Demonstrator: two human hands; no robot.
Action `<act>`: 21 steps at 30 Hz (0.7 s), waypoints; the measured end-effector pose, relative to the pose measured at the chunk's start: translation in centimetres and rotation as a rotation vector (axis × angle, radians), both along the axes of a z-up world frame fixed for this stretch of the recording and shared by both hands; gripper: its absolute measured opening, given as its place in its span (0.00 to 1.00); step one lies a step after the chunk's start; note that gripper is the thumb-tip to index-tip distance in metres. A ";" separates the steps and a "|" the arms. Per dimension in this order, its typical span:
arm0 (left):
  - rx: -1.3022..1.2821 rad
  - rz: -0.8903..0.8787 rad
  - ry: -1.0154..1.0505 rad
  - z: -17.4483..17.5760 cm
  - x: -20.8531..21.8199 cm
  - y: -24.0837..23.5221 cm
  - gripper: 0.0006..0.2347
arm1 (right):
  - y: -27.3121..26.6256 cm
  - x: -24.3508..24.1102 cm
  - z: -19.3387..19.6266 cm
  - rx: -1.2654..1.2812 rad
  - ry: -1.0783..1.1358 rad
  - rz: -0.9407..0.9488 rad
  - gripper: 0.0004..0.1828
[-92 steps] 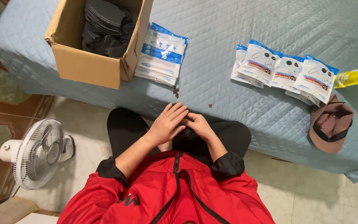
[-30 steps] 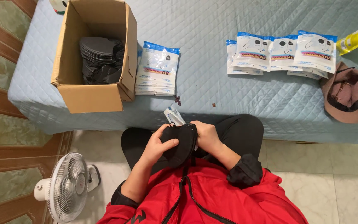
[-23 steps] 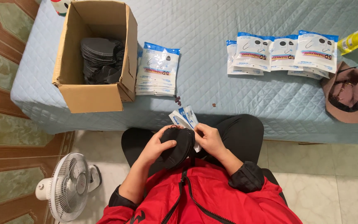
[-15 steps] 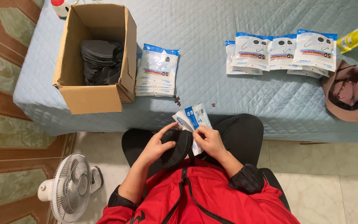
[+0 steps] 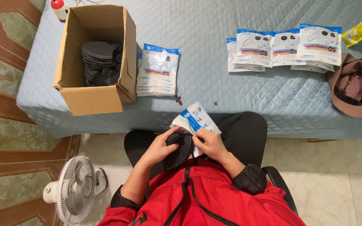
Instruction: The person sits on the floor and handles black face masks, folding them and placing them into small plastic packaging. They also handle a cardboard box filled with masks and a stack of empty packaging bags.
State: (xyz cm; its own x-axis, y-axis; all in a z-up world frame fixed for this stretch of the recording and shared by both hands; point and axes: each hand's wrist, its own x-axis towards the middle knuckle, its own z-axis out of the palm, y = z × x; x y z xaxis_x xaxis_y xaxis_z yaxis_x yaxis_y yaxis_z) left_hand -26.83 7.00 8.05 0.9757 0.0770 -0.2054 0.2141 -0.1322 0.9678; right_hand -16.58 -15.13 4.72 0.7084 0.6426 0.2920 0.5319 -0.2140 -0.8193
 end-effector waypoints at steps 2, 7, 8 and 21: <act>0.013 0.006 0.012 -1.8 0.1 0.0 0.29 | 0.0 0.0 0.2 -0.004 -0.007 -0.002 0.14; -0.030 0.087 0.031 -1.5 0.3 -0.3 0.31 | 0.2 0.0 -0.6 -0.078 -0.197 -0.011 0.16; -0.085 0.115 0.021 -2.2 0.3 -0.4 0.30 | 0.3 0.0 -0.9 -0.079 -0.232 0.001 0.17; -0.080 0.151 0.134 -1.5 1.2 -1.9 0.32 | 1.1 -0.8 -1.4 -0.002 -0.320 -0.002 0.19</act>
